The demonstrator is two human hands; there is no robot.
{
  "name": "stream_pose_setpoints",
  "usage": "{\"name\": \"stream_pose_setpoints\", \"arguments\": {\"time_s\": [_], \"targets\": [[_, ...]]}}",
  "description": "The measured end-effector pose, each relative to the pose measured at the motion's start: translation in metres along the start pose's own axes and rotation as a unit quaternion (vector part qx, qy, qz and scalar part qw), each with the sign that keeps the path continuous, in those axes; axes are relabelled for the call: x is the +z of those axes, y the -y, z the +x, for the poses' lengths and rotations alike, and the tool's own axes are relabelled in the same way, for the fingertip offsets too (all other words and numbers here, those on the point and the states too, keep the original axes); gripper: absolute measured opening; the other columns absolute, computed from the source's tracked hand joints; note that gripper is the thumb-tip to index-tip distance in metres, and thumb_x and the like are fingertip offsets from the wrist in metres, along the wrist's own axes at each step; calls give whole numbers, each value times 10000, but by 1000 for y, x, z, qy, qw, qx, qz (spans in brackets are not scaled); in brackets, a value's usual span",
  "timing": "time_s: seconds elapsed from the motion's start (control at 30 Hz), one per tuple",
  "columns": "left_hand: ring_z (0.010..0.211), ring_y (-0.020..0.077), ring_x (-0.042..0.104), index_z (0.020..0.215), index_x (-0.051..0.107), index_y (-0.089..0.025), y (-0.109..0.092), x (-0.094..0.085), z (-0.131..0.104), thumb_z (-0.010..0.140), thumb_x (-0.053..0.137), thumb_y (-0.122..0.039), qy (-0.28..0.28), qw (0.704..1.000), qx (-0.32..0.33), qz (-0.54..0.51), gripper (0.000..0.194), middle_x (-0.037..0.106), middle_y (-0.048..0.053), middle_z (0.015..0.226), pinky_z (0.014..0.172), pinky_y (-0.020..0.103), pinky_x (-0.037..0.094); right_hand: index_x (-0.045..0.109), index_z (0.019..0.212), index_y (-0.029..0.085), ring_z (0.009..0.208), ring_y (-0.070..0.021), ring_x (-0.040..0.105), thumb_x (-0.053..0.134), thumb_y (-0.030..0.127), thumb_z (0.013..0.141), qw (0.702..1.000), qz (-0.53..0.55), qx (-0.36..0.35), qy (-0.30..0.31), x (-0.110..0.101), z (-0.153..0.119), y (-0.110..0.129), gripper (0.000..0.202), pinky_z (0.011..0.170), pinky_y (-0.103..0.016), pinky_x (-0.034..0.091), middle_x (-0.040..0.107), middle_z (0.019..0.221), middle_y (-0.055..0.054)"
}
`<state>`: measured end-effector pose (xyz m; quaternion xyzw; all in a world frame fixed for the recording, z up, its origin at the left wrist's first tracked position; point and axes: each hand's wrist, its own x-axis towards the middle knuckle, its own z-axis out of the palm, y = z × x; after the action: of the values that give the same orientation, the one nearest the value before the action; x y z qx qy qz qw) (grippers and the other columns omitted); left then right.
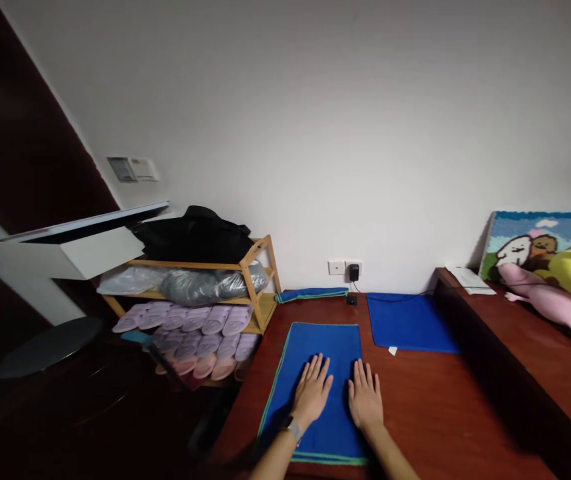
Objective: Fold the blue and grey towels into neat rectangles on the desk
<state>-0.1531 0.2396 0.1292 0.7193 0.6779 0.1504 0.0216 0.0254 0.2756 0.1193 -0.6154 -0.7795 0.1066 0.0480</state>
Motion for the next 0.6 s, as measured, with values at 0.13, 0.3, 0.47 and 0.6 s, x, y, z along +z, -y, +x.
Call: {"name": "stream_pose_setpoints", "arguments": {"time_s": [0.13,0.3,0.47,0.6], "targets": [[1550,250,268,1603,290,-317,-35,19,14,1064,248,-476,10,999,36,-26,563,310,29,1672,1268,515,248,218,1626,182,1579,-223,95,159,441,1012,1000,-1,2,17,8,-19,-3,669,1281,-460,71,167,1694,4],[1550,258,264,1577,368,-323,0,11,-5,1043,280,-553,17,998,-54,4,587,298,34,1672,1269,504,237,175,1630,154,1580,-227,74,134,440,1016,1000,-5,10,18,4,-21,-1,678,1284,-450,62,133,1700,8],[1543,281,276,1605,310,-256,81,-11,-54,1042,284,-507,-19,981,-171,93,617,319,72,1661,1252,530,256,168,1631,162,1580,-225,72,135,459,1020,1000,9,8,5,2,-19,0,680,1285,-454,54,124,1701,14],[1539,256,292,1612,288,-234,98,-16,-70,1043,272,-501,-22,979,-165,115,628,326,82,1659,1246,495,273,173,1629,154,1579,-224,88,127,440,1023,1000,3,17,21,-3,-27,0,671,1283,-453,54,139,1699,8]]}}
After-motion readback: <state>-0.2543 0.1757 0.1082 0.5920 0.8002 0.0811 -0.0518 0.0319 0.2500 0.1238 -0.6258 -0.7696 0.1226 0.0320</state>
